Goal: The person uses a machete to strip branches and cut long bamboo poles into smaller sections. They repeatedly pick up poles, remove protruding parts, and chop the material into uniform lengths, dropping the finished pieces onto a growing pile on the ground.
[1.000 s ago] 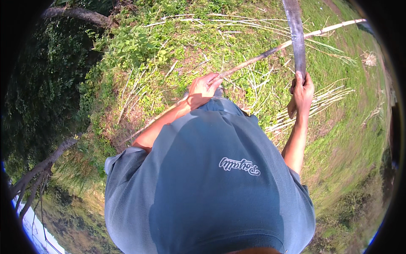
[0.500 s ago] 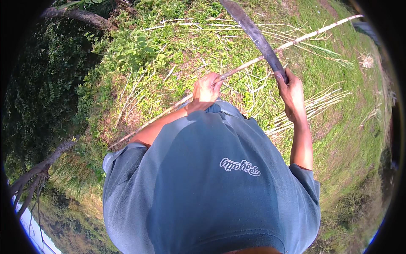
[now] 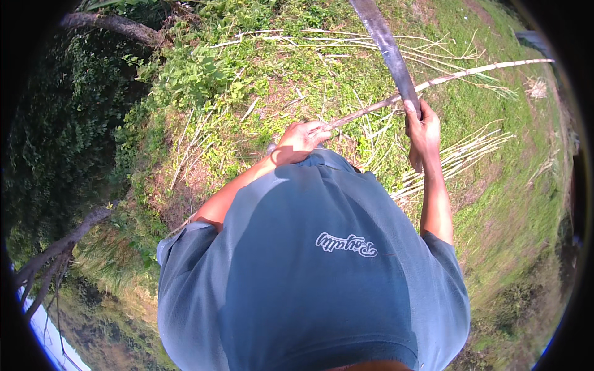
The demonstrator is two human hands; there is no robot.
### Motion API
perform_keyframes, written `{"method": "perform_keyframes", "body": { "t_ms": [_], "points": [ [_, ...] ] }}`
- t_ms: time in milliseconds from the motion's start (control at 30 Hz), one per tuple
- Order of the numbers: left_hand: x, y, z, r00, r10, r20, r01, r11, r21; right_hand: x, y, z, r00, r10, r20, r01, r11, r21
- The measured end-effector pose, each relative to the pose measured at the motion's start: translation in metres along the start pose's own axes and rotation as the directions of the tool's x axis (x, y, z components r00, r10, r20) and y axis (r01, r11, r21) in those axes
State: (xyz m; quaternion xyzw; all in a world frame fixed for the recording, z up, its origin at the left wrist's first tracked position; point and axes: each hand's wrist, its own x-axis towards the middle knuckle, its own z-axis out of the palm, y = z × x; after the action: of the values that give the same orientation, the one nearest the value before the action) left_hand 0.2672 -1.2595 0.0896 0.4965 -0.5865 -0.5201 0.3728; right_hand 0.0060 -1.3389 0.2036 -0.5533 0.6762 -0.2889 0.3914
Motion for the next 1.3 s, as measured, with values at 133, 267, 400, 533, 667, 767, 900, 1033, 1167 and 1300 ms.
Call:
{"method": "perform_keyframes", "body": {
  "t_ms": [133, 267, 400, 533, 667, 767, 900, 1033, 1167, 1300],
  "points": [
    [0.005, 0.001, -0.011, 0.951, -0.193, 0.242, 0.244, 0.948, -0.203, 0.016, 0.011, -0.016, 0.999, -0.041, -0.008, 0.041, 0.997, 0.065],
    [0.012, 0.020, -0.008, 0.955, -0.166, 0.246, 0.229, 0.940, -0.254, -0.026, 0.008, 0.016, 0.985, -0.030, 0.168, 0.044, 0.996, -0.081],
    [0.019, 0.019, -0.014, 0.856, -0.252, 0.451, 0.455, 0.780, -0.429, -0.006, 0.010, 0.003, 0.999, -0.033, -0.012, 0.032, 0.993, -0.109],
    [0.018, 0.003, -0.022, 0.687, -0.120, 0.717, 0.695, 0.397, -0.600, 0.020, 0.019, -0.008, 0.989, -0.064, -0.133, 0.080, 0.989, 0.122],
    [0.014, 0.000, -0.027, 0.605, -0.033, 0.796, 0.788, 0.172, -0.592, 0.001, 0.037, 0.014, 0.982, -0.123, 0.141, 0.155, 0.957, -0.243],
    [0.014, 0.003, -0.029, 0.611, -0.078, 0.788, 0.779, 0.236, -0.581, 0.002, 0.023, 0.009, 0.990, -0.108, 0.091, 0.125, 0.971, -0.205],
    [0.011, 0.012, -0.017, 0.700, -0.285, 0.655, 0.688, 0.515, -0.511, 0.038, 0.029, -0.005, 0.999, -0.007, -0.040, 0.011, 0.996, 0.085],
    [0.017, 0.029, -0.007, 0.797, -0.349, 0.493, 0.542, 0.773, -0.328, 0.019, 0.032, 0.016, 0.974, 0.025, 0.226, -0.028, 1.000, 0.009],
    [0.016, 0.049, -0.004, 0.816, -0.367, 0.446, 0.514, 0.813, -0.272, 0.012, 0.025, 0.038, 0.957, 0.027, 0.290, -0.102, 0.964, 0.247],
    [0.015, 0.060, -0.015, 0.835, -0.346, 0.427, 0.479, 0.839, -0.256, 0.034, 0.024, 0.036, 0.960, 0.030, 0.279, -0.213, 0.724, 0.656]
  ]
}}
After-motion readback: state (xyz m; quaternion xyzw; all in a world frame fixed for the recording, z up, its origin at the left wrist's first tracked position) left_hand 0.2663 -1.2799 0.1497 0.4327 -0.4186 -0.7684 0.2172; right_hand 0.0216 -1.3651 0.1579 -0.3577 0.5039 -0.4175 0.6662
